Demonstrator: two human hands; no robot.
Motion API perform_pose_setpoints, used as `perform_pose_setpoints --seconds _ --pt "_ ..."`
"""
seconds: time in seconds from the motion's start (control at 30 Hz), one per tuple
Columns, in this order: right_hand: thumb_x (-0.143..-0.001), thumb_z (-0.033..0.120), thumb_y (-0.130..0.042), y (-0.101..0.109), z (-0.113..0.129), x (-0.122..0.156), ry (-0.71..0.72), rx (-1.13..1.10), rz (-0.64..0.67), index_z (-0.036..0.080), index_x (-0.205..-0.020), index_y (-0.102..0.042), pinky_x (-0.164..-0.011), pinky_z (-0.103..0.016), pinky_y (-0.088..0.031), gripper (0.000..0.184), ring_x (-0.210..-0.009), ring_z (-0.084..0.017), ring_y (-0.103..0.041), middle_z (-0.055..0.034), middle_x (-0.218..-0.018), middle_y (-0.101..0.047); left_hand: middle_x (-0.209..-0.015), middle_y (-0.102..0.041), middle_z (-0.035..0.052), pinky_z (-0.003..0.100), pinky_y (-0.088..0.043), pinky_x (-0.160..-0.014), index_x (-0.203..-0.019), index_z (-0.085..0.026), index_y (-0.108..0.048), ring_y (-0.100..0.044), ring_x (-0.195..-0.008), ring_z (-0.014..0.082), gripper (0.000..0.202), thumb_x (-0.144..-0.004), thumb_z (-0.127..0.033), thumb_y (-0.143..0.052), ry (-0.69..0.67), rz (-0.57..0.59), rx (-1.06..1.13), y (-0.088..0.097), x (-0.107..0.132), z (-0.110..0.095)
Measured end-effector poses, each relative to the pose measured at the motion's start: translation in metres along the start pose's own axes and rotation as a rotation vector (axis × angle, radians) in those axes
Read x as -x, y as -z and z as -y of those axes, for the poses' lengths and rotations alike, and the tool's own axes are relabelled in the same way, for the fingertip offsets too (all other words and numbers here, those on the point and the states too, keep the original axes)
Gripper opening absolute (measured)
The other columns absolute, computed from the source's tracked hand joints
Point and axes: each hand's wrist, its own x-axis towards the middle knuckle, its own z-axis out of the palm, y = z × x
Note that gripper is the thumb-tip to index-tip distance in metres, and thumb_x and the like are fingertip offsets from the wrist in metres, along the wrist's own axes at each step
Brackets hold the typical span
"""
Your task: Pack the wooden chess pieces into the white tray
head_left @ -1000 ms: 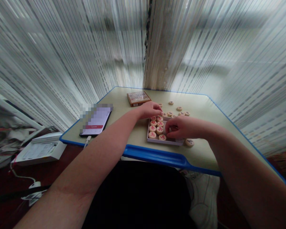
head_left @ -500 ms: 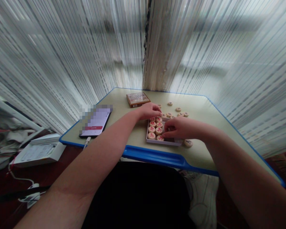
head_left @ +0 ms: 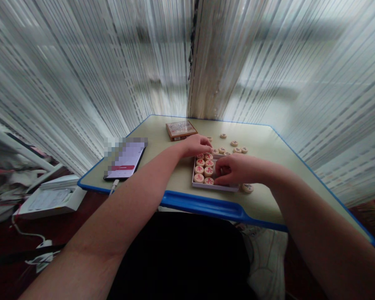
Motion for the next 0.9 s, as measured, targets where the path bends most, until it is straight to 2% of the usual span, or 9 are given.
perform_pose_setpoints --seconds 0.17,0.27,0.37,0.47,0.57,0.63,0.73,0.8,0.9 --pt "-0.068 0.046 -0.056 0.000 -0.001 0.002 0.004 -0.009 -0.004 0.019 -0.074 -0.061 -0.050 -0.022 -0.030 0.028 -0.055 -0.011 -0.046 -0.0013 -0.067 -0.059 -0.077 -0.067 0.0065 0.024 -0.043 -0.065 -0.086 -0.009 -0.068 -0.059 -0.071 0.0153 0.031 -0.067 -0.031 -0.059 0.006 -0.003 -0.008 0.000 0.000 -0.001" --pt "-0.070 0.039 -0.054 0.002 -0.006 0.003 0.015 -0.022 -0.050 0.019 -0.076 -0.063 -0.051 -0.023 -0.031 0.023 -0.055 -0.010 -0.046 -0.0004 -0.064 -0.059 -0.078 -0.067 0.0069 0.024 -0.044 -0.065 -0.087 -0.009 -0.068 -0.059 -0.071 0.0152 0.031 -0.067 -0.031 -0.058 0.002 0.004 0.010 -0.001 -0.001 0.000" --pt "-0.072 0.028 -0.048 0.007 -0.017 0.003 -0.023 -0.003 -0.264 0.018 -0.082 -0.064 -0.055 -0.023 -0.032 0.021 -0.056 -0.010 -0.047 -0.0006 -0.065 -0.059 -0.079 -0.067 0.0071 0.024 -0.043 -0.065 -0.087 -0.009 -0.067 -0.059 -0.072 0.0152 0.030 -0.067 -0.031 -0.058 -0.012 -0.006 0.011 -0.002 -0.002 0.003" --pt "-0.073 0.024 -0.045 0.012 -0.033 -0.001 -0.157 0.062 -0.544 0.016 -0.088 -0.065 -0.058 -0.024 -0.034 0.026 -0.059 -0.012 -0.049 -0.0029 -0.068 -0.061 -0.080 -0.067 0.0075 0.024 -0.043 -0.064 -0.087 -0.010 -0.067 -0.058 -0.072 0.0152 0.031 -0.068 -0.033 -0.058 -0.013 -0.001 0.018 -0.003 -0.002 0.003" --pt "-0.075 0.023 -0.042 0.013 -0.051 -0.006 -0.305 0.088 -0.659 0.016 -0.094 -0.064 -0.061 -0.025 -0.036 0.030 -0.065 -0.014 -0.054 -0.0057 -0.076 -0.065 -0.077 -0.066 0.0071 0.024 -0.042 -0.062 -0.086 -0.010 -0.067 -0.058 -0.069 0.0147 0.033 -0.070 -0.036 -0.056 -0.007 0.000 0.033 -0.002 0.000 0.002" --pt "-0.075 0.023 -0.042 0.012 -0.062 -0.009 -0.412 0.117 -0.624 0.017 -0.096 -0.064 -0.064 -0.025 -0.038 0.031 -0.071 -0.016 -0.057 -0.0074 -0.081 -0.066 -0.072 -0.065 0.0057 0.023 -0.042 -0.060 -0.084 -0.010 -0.066 -0.056 -0.066 0.0137 0.035 -0.072 -0.040 -0.054 -0.023 0.003 0.051 -0.002 0.001 0.001" --pt "-0.074 0.034 -0.045 0.009 -0.072 -0.009 -0.555 0.146 -0.450 0.017 -0.092 -0.066 -0.062 -0.027 -0.039 0.032 -0.077 -0.020 -0.059 -0.0102 -0.087 -0.067 -0.069 -0.063 0.0039 0.023 -0.039 -0.057 -0.082 -0.010 -0.066 -0.054 -0.061 0.0123 0.040 -0.073 -0.046 -0.050 -0.018 -0.003 0.070 -0.003 0.003 -0.001" --pt "-0.073 0.042 -0.046 0.008 -0.073 -0.008 -0.575 0.141 -0.336 0.018 -0.090 -0.067 -0.059 -0.028 -0.039 0.036 -0.077 -0.021 -0.059 -0.0111 -0.086 -0.067 -0.068 -0.063 0.0034 0.022 -0.038 -0.056 -0.082 -0.010 -0.066 -0.053 -0.061 0.0121 0.043 -0.073 -0.049 -0.049 -0.030 -0.007 0.060 -0.003 0.003 -0.001" --pt "-0.071 0.039 -0.048 0.006 -0.071 -0.006 -0.589 0.136 -0.221 0.016 -0.088 -0.069 -0.055 -0.026 -0.039 0.035 -0.074 -0.021 -0.060 -0.0127 -0.086 -0.068 -0.066 -0.062 0.0025 0.022 -0.037 -0.055 -0.081 -0.011 -0.068 -0.051 -0.059 0.0120 0.045 -0.073 -0.051 -0.049 -0.028 -0.002 0.028 -0.004 0.002 0.001"
